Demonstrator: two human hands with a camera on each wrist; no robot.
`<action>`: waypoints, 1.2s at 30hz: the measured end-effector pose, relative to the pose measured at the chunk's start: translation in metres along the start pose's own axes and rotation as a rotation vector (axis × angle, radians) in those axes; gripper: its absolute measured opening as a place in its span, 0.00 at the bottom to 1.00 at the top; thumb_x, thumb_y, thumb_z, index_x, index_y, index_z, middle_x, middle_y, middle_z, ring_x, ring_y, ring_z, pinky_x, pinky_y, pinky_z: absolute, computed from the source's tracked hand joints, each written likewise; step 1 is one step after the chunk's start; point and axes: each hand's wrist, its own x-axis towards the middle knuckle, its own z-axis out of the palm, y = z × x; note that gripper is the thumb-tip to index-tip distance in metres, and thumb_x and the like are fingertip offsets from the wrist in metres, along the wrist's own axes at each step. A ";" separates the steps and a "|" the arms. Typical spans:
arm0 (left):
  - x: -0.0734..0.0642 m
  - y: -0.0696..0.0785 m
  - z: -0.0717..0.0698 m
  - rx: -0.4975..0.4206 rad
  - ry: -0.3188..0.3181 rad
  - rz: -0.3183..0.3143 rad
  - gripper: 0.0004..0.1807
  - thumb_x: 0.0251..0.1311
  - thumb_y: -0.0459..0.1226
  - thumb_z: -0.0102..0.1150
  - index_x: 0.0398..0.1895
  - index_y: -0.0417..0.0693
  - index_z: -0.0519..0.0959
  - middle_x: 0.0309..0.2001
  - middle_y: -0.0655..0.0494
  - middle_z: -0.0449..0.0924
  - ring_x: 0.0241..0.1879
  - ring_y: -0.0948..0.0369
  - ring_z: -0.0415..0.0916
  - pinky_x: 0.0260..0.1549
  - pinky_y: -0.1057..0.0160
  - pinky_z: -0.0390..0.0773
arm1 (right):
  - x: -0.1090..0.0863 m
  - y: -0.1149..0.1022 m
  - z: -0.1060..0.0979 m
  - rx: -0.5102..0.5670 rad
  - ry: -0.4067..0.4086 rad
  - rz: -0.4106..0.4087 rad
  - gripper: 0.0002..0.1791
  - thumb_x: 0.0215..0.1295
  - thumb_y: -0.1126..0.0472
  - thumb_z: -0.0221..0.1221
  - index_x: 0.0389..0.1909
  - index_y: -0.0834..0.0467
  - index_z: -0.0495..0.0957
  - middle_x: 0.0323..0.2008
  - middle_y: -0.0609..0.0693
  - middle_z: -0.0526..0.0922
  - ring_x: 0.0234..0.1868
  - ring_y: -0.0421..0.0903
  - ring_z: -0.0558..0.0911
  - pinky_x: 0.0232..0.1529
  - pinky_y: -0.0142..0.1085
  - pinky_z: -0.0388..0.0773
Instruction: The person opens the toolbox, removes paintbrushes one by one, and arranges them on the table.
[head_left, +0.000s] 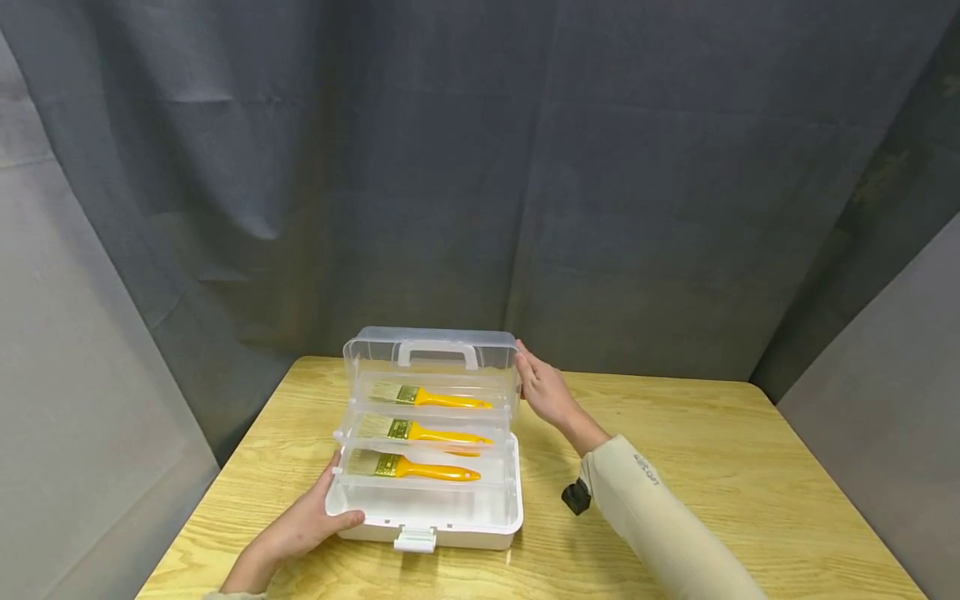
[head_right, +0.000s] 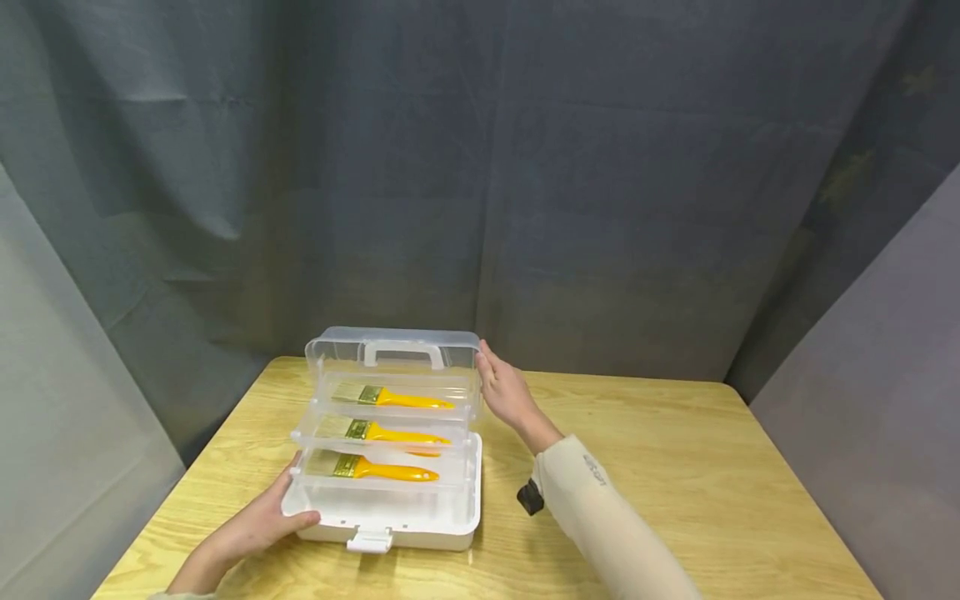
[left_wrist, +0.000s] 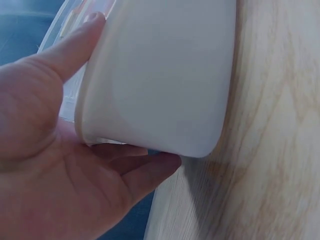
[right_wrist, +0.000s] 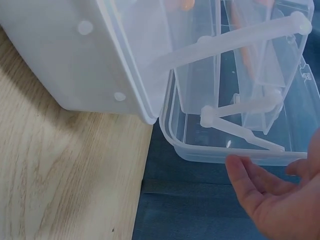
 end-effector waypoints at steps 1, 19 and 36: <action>0.000 0.000 0.000 -0.002 0.000 0.002 0.58 0.54 0.37 0.68 0.75 0.43 0.33 0.73 0.36 0.31 0.69 0.41 0.37 0.63 0.41 0.40 | 0.000 -0.001 -0.001 -0.003 0.002 -0.002 0.29 0.77 0.47 0.35 0.72 0.56 0.56 0.16 0.47 0.79 0.23 0.43 0.78 0.38 0.43 0.74; -0.002 -0.001 -0.001 0.007 0.002 -0.018 0.58 0.53 0.39 0.68 0.74 0.39 0.35 0.73 0.36 0.31 0.70 0.40 0.35 0.63 0.40 0.39 | 0.008 0.020 0.009 -0.010 0.027 0.015 0.25 0.76 0.51 0.39 0.64 0.60 0.69 0.32 0.59 0.83 0.22 0.41 0.78 0.36 0.41 0.76; 0.003 -0.001 -0.002 -0.012 0.001 -0.060 0.58 0.54 0.42 0.68 0.74 0.40 0.35 0.73 0.36 0.37 0.69 0.42 0.43 0.63 0.39 0.44 | 0.008 0.037 0.029 0.010 0.063 0.039 0.20 0.71 0.63 0.50 0.61 0.61 0.72 0.36 0.56 0.84 0.30 0.51 0.83 0.24 0.32 0.75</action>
